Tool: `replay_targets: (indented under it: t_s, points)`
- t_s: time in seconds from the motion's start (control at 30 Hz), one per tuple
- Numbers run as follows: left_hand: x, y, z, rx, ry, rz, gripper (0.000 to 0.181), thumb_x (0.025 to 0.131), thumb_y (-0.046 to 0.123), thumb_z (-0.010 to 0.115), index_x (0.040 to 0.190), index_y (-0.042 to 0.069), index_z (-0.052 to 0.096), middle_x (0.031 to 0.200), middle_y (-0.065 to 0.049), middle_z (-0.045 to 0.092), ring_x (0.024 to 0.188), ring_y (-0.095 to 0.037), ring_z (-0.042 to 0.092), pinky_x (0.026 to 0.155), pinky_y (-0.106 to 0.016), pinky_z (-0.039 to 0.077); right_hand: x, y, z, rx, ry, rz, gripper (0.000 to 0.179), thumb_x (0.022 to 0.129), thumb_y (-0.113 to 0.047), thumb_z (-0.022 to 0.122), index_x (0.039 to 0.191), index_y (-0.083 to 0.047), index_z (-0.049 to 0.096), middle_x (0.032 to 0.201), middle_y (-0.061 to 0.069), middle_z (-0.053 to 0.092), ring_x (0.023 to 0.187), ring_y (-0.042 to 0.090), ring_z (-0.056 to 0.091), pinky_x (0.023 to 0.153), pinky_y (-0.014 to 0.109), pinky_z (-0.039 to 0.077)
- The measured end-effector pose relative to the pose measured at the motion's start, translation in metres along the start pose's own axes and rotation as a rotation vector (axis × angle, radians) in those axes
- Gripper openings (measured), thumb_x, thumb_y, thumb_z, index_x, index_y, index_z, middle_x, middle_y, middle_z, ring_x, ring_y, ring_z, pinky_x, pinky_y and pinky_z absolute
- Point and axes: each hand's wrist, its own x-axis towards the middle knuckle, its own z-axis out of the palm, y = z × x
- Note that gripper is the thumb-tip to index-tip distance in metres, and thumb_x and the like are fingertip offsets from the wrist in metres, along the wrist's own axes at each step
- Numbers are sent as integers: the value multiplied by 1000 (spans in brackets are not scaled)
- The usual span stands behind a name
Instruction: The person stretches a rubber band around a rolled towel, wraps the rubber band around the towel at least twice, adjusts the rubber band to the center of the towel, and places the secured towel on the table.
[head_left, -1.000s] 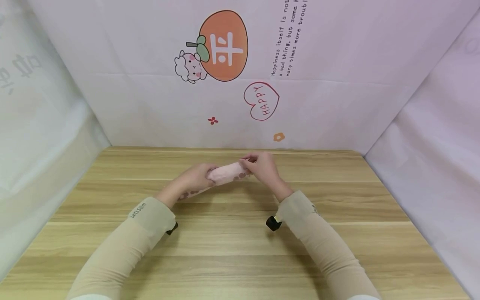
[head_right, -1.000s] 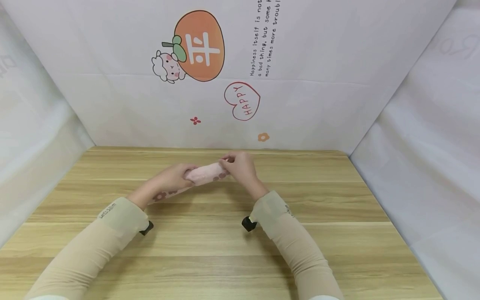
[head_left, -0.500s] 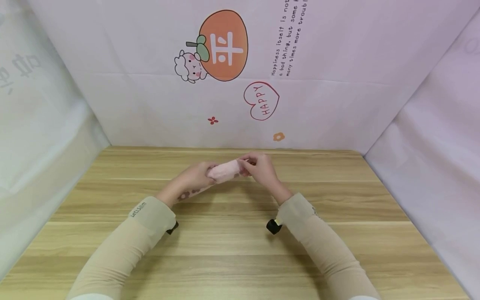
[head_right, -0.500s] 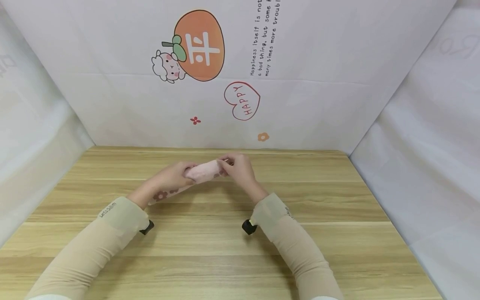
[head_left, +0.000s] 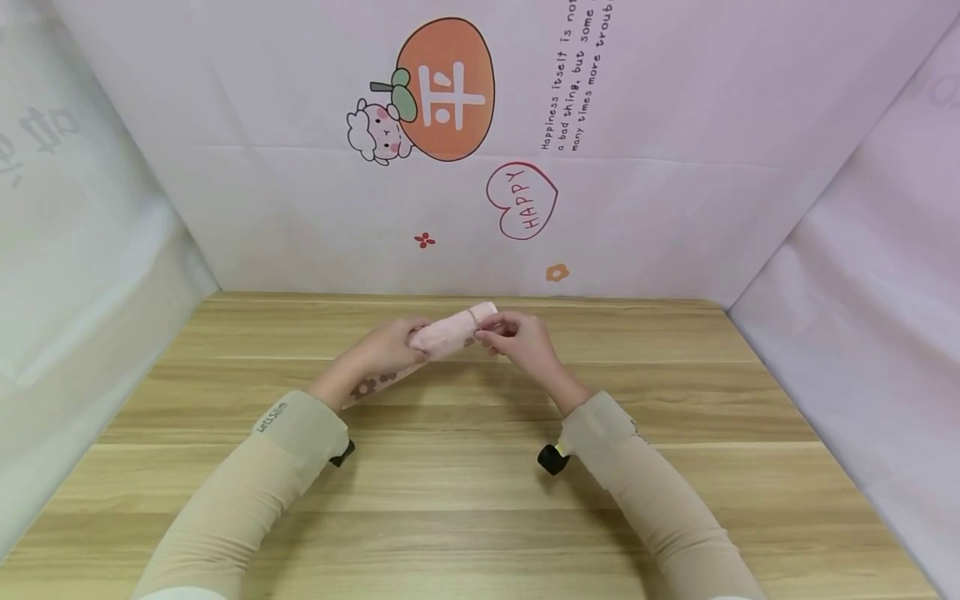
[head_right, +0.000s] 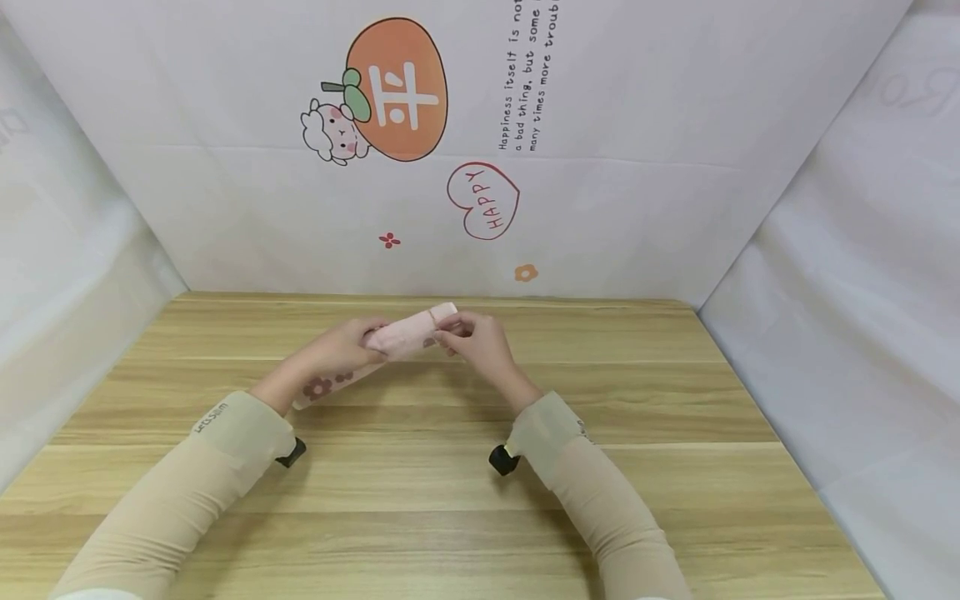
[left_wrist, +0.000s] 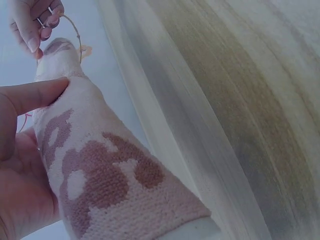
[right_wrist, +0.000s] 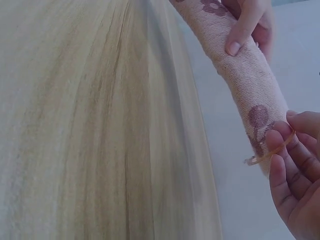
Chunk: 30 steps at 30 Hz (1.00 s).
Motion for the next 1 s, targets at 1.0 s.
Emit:
replay_targets:
  t_s: [1.0]
  points:
    - [1, -1, -2, -77, -17, 60, 61, 86, 10, 64, 144, -4, 51, 136, -26, 58, 119, -38, 57, 103, -54, 46, -8, 4, 4, 110, -112, -121, 15, 100, 1, 63, 109, 13, 69, 99, 22, 73, 85, 18, 69, 82, 41, 59]
